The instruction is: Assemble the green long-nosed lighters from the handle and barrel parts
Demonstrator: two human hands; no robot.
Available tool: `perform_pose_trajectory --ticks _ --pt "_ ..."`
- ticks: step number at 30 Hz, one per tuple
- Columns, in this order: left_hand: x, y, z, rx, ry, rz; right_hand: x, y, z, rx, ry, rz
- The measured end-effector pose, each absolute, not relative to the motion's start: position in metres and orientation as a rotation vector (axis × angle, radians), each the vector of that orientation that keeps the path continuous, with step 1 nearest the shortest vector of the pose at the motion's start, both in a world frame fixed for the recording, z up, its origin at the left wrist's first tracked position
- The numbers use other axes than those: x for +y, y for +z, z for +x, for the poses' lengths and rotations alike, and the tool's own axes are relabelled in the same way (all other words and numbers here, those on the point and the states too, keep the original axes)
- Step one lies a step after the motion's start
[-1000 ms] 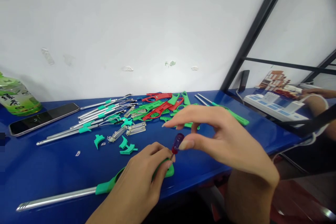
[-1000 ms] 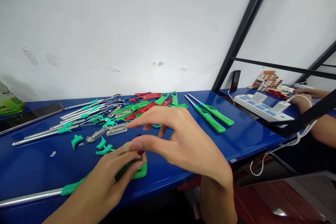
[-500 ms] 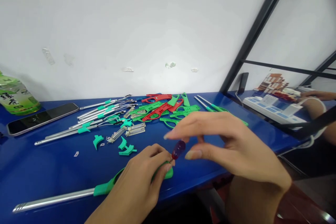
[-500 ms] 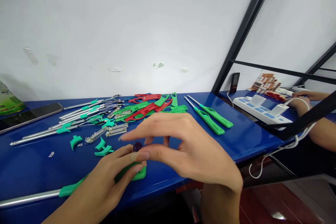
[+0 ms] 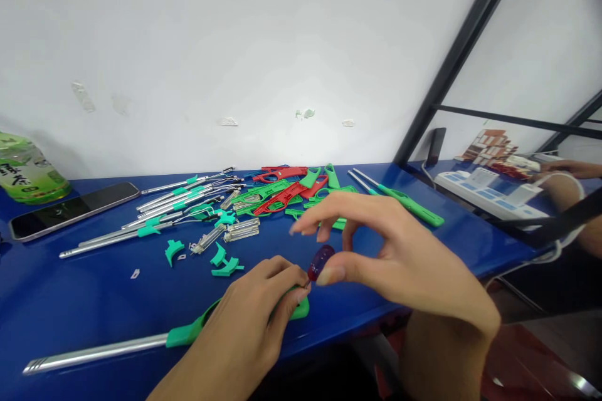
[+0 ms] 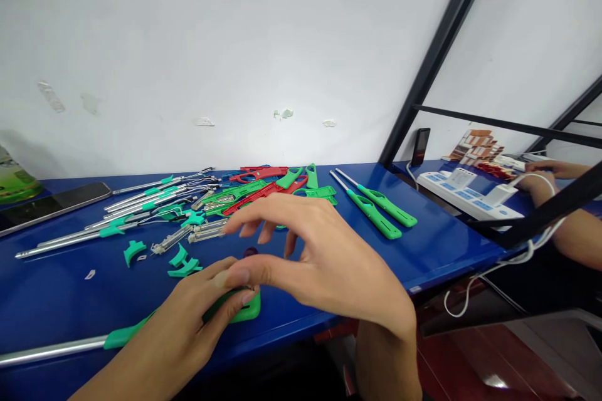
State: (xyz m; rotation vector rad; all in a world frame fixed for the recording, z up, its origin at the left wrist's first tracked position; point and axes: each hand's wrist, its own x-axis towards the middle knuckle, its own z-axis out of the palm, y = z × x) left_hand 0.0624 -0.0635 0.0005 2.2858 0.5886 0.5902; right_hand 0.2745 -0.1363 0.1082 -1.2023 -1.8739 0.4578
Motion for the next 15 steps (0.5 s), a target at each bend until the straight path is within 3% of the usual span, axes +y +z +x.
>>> perform_pose_trajectory --ticks 15 --pt "-0.066 0.004 0.063 0.604 0.586 2.293 -0.136 0.108 0.266 -1.797 0.242 -1.345"
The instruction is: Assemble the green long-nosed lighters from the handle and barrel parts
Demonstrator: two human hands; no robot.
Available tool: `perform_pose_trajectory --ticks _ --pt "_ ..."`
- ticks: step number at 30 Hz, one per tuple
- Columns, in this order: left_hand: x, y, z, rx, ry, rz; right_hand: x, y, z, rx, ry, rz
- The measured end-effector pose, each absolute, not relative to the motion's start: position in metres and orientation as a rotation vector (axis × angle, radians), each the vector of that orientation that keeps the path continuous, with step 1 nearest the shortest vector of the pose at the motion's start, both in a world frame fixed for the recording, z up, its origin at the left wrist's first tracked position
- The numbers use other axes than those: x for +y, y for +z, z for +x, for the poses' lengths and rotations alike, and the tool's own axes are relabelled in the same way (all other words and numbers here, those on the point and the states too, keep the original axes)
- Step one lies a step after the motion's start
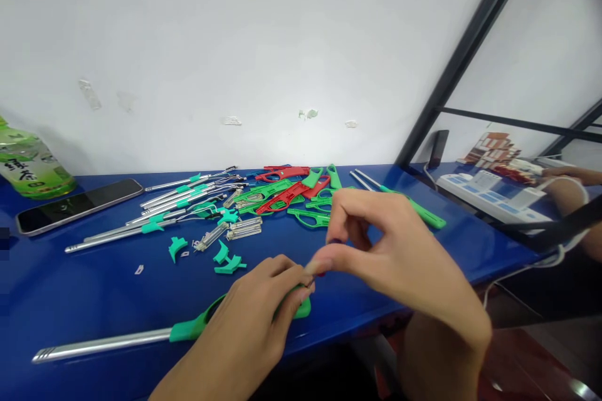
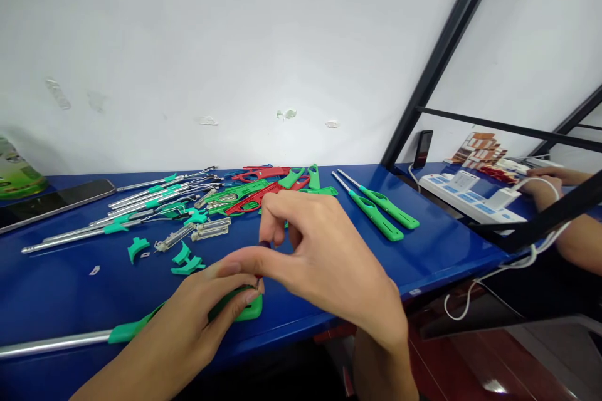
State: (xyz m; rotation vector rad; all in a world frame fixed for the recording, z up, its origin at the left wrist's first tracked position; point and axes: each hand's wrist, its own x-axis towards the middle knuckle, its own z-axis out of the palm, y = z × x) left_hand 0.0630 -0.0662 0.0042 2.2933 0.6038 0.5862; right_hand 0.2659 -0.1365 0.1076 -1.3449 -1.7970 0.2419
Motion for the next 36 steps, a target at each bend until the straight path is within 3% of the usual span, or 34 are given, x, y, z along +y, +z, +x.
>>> perform_pose_trajectory --ticks 6,12,27,36 --pt "-0.067 0.012 0.061 0.592 0.508 2.252 -0.150 0.115 0.277 -1.985 0.488 -1.171" --pt "-0.065 0.005 0.062 0.593 0.538 2.318 -0.141 0.107 0.262 -1.773 0.405 -1.364" --pt "-0.066 0.007 0.061 0.608 0.519 2.279 -0.139 0.107 0.269 -1.805 0.535 -1.374" --pt "-0.066 0.002 0.060 0.662 0.508 2.364 -0.136 0.107 0.263 -1.715 0.414 -1.451"
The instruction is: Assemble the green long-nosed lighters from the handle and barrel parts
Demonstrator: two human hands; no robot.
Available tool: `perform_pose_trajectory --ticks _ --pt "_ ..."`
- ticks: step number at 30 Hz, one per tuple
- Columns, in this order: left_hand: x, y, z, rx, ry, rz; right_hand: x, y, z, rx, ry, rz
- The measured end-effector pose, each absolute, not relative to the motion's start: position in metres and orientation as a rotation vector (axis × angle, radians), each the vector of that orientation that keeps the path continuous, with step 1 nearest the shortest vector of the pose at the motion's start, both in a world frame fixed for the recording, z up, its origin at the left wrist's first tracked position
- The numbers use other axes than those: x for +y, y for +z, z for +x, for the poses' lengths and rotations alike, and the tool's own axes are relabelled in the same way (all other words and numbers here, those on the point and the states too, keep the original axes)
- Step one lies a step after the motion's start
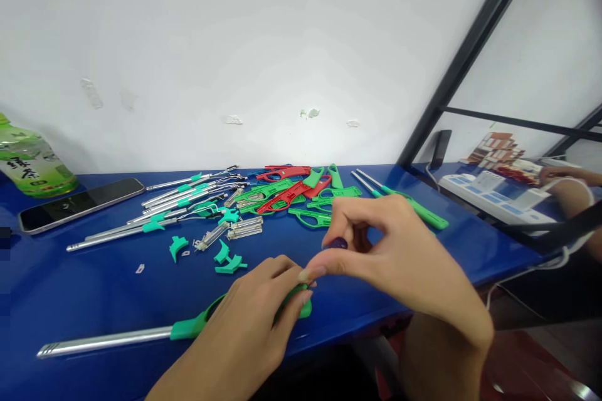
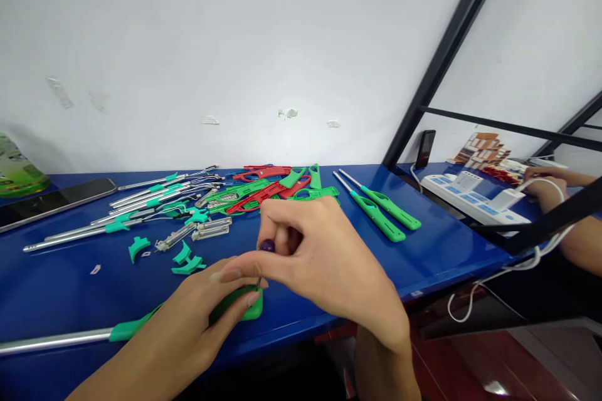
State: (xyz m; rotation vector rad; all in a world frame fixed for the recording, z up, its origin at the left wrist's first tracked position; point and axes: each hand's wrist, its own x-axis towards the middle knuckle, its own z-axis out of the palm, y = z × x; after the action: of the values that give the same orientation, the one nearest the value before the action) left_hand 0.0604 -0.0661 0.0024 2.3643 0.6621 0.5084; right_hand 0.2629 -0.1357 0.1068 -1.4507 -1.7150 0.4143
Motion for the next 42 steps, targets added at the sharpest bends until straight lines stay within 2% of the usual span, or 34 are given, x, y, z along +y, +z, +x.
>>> perform_pose_trajectory --ticks 5,7,16,24,29,37,42 --pt "-0.071 0.008 0.053 0.676 0.384 2.562 -0.137 0.110 0.279 -1.411 0.181 -1.414" --pt "-0.073 0.008 0.048 0.683 0.372 2.690 -0.132 0.106 0.288 -1.379 0.185 -1.458" --pt "-0.076 0.001 0.030 0.745 0.412 2.894 -0.097 0.085 0.301 -1.864 0.357 -1.959" --pt "-0.071 -0.001 0.044 0.779 0.267 3.128 -0.086 0.065 0.306 -1.932 0.345 -2.030" --pt "-0.073 0.007 0.036 0.646 0.513 3.263 -0.091 0.078 0.292 -1.949 0.336 -1.861" --pt "-0.091 0.038 0.040 0.414 1.017 3.264 -0.111 0.095 0.266 -2.157 0.695 -1.284" --pt "-0.099 0.039 0.050 0.183 1.281 3.384 -0.120 0.099 0.263 -1.990 0.934 -1.199"
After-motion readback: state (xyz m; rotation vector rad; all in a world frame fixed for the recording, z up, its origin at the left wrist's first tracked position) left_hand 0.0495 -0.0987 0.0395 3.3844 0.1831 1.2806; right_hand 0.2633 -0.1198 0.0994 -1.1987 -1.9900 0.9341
